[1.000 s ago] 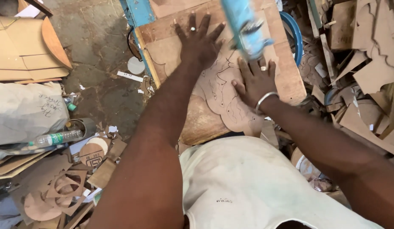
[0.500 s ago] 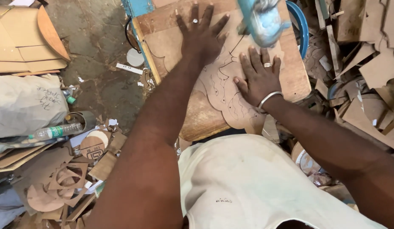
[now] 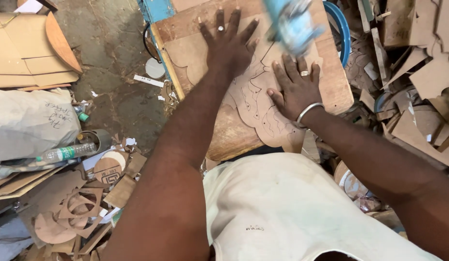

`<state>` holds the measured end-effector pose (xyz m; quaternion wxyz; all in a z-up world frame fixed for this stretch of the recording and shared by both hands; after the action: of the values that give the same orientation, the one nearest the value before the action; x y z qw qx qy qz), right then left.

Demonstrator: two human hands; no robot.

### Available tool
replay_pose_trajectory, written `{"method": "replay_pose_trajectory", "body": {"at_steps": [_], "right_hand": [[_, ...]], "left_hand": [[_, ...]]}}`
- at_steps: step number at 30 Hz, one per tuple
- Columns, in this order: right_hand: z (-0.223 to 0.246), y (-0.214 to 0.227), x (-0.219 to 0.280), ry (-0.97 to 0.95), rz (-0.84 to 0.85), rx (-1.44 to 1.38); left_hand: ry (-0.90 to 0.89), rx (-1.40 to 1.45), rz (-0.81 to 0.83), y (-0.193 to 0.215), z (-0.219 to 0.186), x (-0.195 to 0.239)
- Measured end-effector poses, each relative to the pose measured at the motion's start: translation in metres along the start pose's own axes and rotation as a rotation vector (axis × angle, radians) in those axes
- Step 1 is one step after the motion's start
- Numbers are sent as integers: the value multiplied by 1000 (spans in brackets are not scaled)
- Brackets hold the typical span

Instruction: The person cuts decorative shapes out of a plywood sheet on a stationary scroll saw, guiding and turning the wood by hand along drawn pattern lines while holding it flat against the saw table. The person continues cutting different pattern sections across the episode.

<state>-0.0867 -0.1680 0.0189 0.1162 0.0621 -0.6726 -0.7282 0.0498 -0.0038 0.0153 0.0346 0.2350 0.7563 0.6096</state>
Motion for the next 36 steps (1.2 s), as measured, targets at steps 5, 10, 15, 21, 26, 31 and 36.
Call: {"method": "replay_pose_trajectory", "body": {"at_steps": [5,10,15,21,26,31,36], "right_hand": [[0,2,2,4,-2,-13],[-1,2,2,18,-21,1],[-2,4,0,50,-54,24],[-2,10,-3,44,-23,41],[-5,8,-4,63,-26,19],[-4,12,-5,76,-24,-29],[-8,15,-8,67,5,-64]], "left_hand": [[10,-14,12,-1,-1,1],[22,0,33,-1,-1,2],[17,14,-6,-2,0,2],[4,57,-88,-1,0,2],[2,77,-119,-2,0,1],[12,70,-104,1,-1,2],[28,76,-85,0,-1,3]]}}
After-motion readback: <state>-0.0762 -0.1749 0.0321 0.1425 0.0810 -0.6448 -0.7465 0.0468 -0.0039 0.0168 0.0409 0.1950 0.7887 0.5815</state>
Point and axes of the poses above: each hand's wrist, its own x-axis away from the middle knuckle, its own y-axis out of the back of the hand, z = x × y, the point moved 5 cm from there along -x, towards the middle knuckle, and after that the axes turned 4 degrees about z, right-handed, at the moved point
